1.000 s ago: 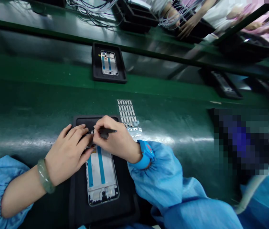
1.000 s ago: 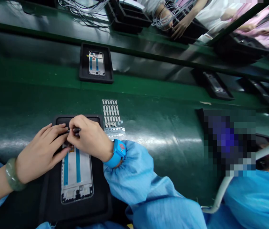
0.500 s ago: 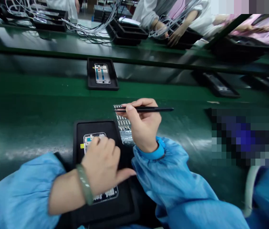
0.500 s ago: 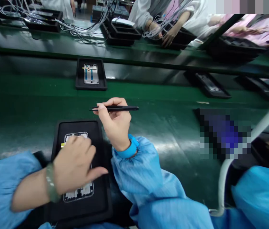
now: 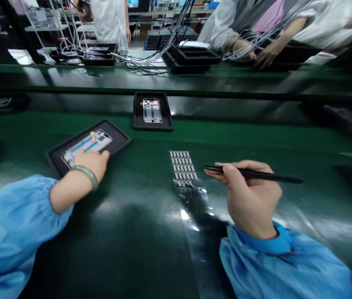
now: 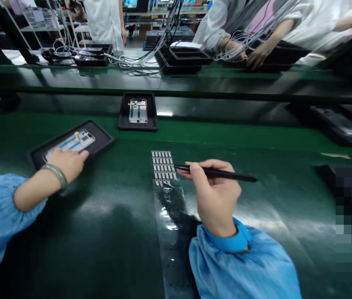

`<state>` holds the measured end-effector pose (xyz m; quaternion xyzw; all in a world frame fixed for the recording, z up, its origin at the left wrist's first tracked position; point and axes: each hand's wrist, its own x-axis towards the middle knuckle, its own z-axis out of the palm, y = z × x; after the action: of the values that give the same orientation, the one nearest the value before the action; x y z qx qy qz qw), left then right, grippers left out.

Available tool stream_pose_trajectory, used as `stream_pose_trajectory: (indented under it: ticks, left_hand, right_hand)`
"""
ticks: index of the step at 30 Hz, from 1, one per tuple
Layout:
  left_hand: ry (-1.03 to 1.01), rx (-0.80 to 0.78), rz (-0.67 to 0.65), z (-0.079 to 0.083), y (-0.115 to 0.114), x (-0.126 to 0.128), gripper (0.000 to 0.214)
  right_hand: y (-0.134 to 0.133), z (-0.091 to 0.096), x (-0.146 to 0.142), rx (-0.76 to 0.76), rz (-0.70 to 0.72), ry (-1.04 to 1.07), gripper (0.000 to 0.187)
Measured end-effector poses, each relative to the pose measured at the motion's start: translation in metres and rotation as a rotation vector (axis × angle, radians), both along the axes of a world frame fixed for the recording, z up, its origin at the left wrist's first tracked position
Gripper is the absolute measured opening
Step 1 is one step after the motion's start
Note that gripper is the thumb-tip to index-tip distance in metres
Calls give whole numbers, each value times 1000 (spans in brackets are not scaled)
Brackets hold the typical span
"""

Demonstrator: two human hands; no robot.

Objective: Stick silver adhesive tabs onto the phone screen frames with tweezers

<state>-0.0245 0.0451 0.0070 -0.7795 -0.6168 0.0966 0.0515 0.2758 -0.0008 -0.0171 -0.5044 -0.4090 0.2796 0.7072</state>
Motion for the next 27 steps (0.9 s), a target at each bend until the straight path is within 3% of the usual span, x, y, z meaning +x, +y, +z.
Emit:
stream_pose_trajectory:
  ticks: [4, 7, 10, 12, 14, 17, 20, 23, 27]
  left_hand:
    - [3, 126, 203, -2, 45, -53, 38]
    - [-66, 200, 284, -13, 61, -72, 40]
    - [-178, 251, 265, -34, 65, -66, 50]
    - [-244, 280, 222, -47, 61, -46, 57]
    - [-336, 265, 72, -54, 51, -14, 58]
    - [-532, 117, -408, -54, 25, 38, 47]
    - [-556, -81, -746, -50, -3, 78, 42]
    - [-516, -164, -882, -53, -18, 98, 46]
    - [-451, -154, -918, -58, -21, 105, 48]
  right_hand:
    - [-7, -10, 13, -191, 52, 73, 20]
    - [-8, -13, 16, -314, 85, 64, 25]
    - [-6, -16, 16, -381, 140, 47, 28]
    - [-5, -18, 15, -412, 185, 19, 29]
    - [-4, -20, 13, -443, 218, -2, 29]
    - [-4, -21, 11, -478, 233, 2, 27]
    - [-5, -21, 8, -519, 233, 3, 22]
    - [-5, -23, 8, -551, 241, -33, 20]
    - [-3, -27, 15, -529, 147, -85, 20]
